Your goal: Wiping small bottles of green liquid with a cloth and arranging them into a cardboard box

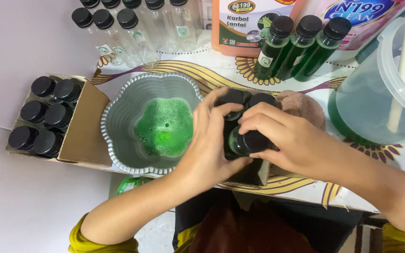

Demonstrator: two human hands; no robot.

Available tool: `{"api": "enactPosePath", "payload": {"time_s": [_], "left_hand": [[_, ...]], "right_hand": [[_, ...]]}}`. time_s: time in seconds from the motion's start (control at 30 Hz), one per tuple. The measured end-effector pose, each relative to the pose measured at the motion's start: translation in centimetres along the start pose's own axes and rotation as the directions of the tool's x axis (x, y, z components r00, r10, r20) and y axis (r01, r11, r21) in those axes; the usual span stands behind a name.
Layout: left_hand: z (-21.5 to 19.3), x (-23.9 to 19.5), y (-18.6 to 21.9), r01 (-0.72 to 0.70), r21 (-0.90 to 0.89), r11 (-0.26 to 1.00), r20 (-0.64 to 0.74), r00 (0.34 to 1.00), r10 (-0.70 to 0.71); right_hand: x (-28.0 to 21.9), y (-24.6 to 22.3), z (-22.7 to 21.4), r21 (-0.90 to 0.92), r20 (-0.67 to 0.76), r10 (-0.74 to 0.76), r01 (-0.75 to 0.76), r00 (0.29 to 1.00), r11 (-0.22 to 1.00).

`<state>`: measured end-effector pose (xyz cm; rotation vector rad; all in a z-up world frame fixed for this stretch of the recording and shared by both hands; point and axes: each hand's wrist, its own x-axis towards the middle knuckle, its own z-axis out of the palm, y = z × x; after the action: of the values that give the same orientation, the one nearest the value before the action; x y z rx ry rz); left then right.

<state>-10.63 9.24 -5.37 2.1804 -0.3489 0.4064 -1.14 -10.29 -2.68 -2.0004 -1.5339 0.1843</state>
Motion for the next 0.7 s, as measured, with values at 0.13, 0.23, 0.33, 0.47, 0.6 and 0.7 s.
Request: {"api": "enactPosePath", "payload": {"time_s": [0.13,0.23,0.33,0.47,0.6,0.7], "left_hand": [[0.8,-0.3,0.6,0.057,-0.054,0.997,0.007,0.998,-0.056],[0.9,-0.3,0.7,0.058,-0.075,0.995,0.004,0.998,-0.058],[0.6,-0.4,0.5,0.11,-0.151,0.982,0.005,0.994,-0.11],[0.3,-0.5,0.3,0.11,-0.185,0.977,-0.005,0.994,-0.113],[0.5,-0.6,-0.5,0.108,-0.197,0.974,-0.014,0.993,-0.113],[0.2,-0.4,-0.6,0.072,-0.09,0.993,0.02,0.997,-0.071]], "right_hand": [[1.1,-0.1,0.3,0.0,0.056,0.06,-0.06,0.997,0.998],[2.2,0.7,0.8,0.001,0.104,-0.009,0.009,0.995,1.0],[3.1,1.6,1.8,0.002,0.173,-0.04,0.041,0.984,0.999],[3.3,2.3,2.4,-0.162,0.202,-0.097,0.131,0.975,0.978],[2.7,2.9,2.1,-0.322,0.105,-0.185,0.21,0.977,0.923],[2.5,2.4,2.1,-0.44,-0.004,-0.233,0.208,0.972,0.874]]}}
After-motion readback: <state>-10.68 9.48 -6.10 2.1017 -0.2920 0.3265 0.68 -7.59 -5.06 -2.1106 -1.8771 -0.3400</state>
